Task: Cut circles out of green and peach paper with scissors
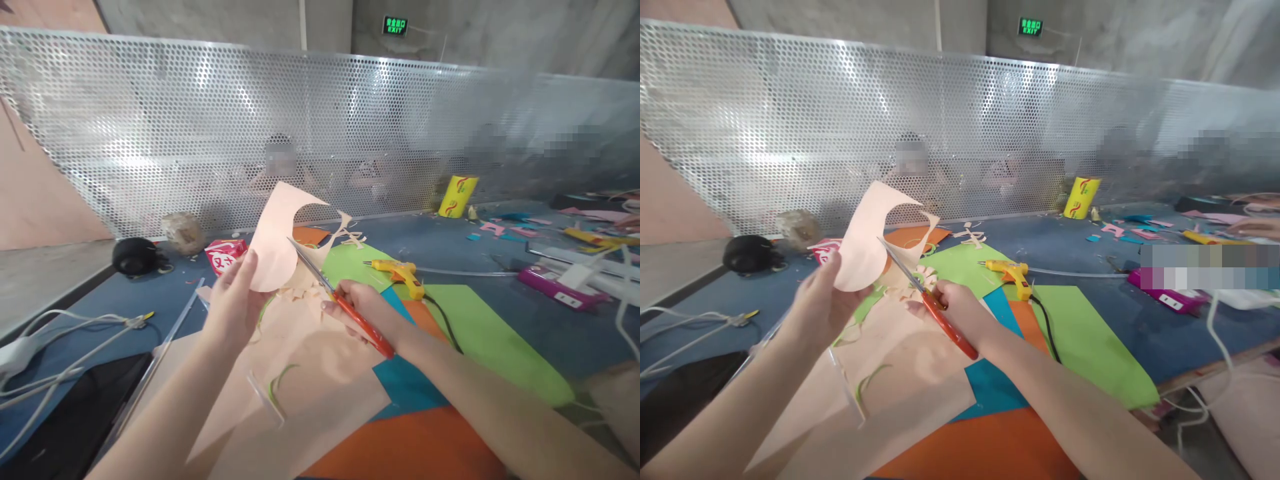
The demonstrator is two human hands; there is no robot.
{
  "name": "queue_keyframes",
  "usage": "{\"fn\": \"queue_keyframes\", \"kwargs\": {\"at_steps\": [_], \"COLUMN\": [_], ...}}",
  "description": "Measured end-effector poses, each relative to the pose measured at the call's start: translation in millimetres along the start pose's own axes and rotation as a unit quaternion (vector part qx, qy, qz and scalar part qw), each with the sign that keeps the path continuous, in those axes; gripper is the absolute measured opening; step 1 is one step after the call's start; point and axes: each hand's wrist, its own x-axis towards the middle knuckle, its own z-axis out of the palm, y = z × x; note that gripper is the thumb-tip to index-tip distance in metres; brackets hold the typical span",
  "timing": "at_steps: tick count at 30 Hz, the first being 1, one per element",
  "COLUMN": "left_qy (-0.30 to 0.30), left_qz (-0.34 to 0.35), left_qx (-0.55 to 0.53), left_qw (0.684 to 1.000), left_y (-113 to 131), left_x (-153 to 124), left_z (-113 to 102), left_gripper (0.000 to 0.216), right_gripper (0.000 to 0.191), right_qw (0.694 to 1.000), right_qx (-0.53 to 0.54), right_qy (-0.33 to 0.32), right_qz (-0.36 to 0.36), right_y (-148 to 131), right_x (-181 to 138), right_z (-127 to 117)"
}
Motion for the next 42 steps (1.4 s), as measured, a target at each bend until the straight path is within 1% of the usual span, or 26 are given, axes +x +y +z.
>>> {"fn": "queue_keyframes", "kwargs": {"at_steps": [2, 4, 10, 17, 23, 26, 29, 33, 36, 39, 42], "left_qy": [-0.037, -0.053, -0.045, -0.07, -0.072, -0.054, -0.024, 0.013, 0.006, -0.011, -0.014], "left_qz": [-0.045, -0.064, -0.044, -0.038, -0.03, -0.016, 0.013, 0.067, 0.095, 0.103, 0.105], "left_qx": [-0.024, -0.035, -0.003, 0.036, 0.053, 0.055, 0.058, 0.09, 0.139, 0.189, 0.222], "left_qw": [0.998, 0.996, 0.998, 0.996, 0.996, 0.997, 0.998, 0.994, 0.986, 0.976, 0.969], "left_y": [-6.0, -9.3, -9.7, -10.4, -8.5, -6.3, -2.8, 2.4, 4.9, 5.2, 4.8], "left_x": [-5.2, -10.2, -14.4, -12.1, -6.3, -2.8, 0.4, 0.8, -3.1, -7.8, -10.6], "left_z": [6.7, 9.6, 4.7, 2.0, -2.8, -4.0, -5.2, -6.0, -4.5, -2.7, -2.1], "left_gripper": [0.045, 0.043, 0.032, 0.031, 0.034, 0.038, 0.04, 0.027, 0.018, 0.019, 0.019], "right_gripper": [0.039, 0.041, 0.042, 0.041, 0.04, 0.039, 0.039, 0.04, 0.04, 0.039, 0.04], "right_qw": [1.0, 1.0, 1.0, 0.999, 1.0, 1.0, 1.0, 0.999, 0.999, 0.998, 0.997], "right_qx": [0.004, 0.007, 0.018, 0.034, 0.027, 0.023, 0.022, 0.026, 0.038, 0.052, 0.065], "right_qy": [0.004, 0.005, -0.006, -0.003, 0.005, 0.008, 0.009, 0.002, -0.01, -0.02, -0.023], "right_qz": [-0.003, -0.001, 0.023, 0.009, 0.007, 0.013, 0.019, 0.021, 0.028, 0.029, 0.023], "right_y": [0.1, -1.1, -7.0, -1.2, -2.7, -2.9, -2.6, -2.4, -3.0, -3.5, -3.2], "right_x": [-0.4, -1.3, -3.6, 1.2, 1.9, 2.5, 2.3, 0.6, -0.4, -0.4, 0.2], "right_z": [1.2, 1.2, -0.3, -1.4, -2.9, -3.6, -3.7, -2.7, -2.2, -2.3, -2.8]}}
